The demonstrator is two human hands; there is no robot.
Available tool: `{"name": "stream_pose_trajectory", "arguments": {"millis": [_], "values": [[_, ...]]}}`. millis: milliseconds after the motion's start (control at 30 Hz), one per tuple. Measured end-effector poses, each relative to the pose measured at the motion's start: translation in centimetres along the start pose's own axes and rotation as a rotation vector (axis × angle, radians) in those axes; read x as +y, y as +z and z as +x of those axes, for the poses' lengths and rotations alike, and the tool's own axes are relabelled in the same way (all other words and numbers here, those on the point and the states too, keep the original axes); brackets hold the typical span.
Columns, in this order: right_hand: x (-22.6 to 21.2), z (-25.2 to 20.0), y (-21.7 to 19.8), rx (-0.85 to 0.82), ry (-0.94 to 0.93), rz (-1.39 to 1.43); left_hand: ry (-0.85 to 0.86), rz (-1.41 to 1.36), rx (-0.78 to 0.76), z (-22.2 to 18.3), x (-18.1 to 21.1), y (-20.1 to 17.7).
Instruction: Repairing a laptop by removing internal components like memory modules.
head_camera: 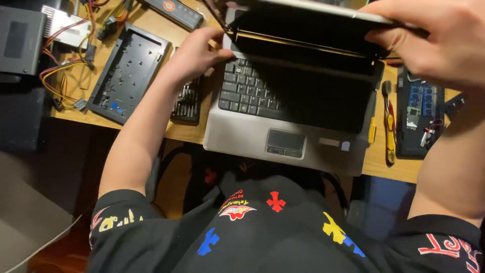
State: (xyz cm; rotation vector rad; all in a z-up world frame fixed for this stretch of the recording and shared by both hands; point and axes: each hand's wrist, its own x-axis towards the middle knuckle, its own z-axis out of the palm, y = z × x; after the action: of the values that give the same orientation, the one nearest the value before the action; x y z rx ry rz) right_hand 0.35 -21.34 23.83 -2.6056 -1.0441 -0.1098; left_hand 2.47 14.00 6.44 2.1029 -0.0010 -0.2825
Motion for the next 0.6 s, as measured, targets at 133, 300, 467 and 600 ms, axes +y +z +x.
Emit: {"name": "stream_pose_trajectory", "arguments": {"millis": [133,300,467,600], "values": [[-0.3,-1.0,-0.8,0.007,-0.172,-0.019,0.169,-0.026,-0.065,3.6,-4.8,-0.4],[-2.6,-1.5,-1.3,-0.004,-0.191,-0.148,-0.006,-0.216,-0.038,6.0,-6.5,-0.9],[-3.4,-3.0,-0.5,-0.017,-0.243,-0.202,-0.029,-0.203,-0.069,6.0,-6.8,-0.7],[-3.8,-3.3,-0.5,0.029,-0.311,-0.242,0.522,-0.051,0.293,4.0,-8.9,4.0]]}}
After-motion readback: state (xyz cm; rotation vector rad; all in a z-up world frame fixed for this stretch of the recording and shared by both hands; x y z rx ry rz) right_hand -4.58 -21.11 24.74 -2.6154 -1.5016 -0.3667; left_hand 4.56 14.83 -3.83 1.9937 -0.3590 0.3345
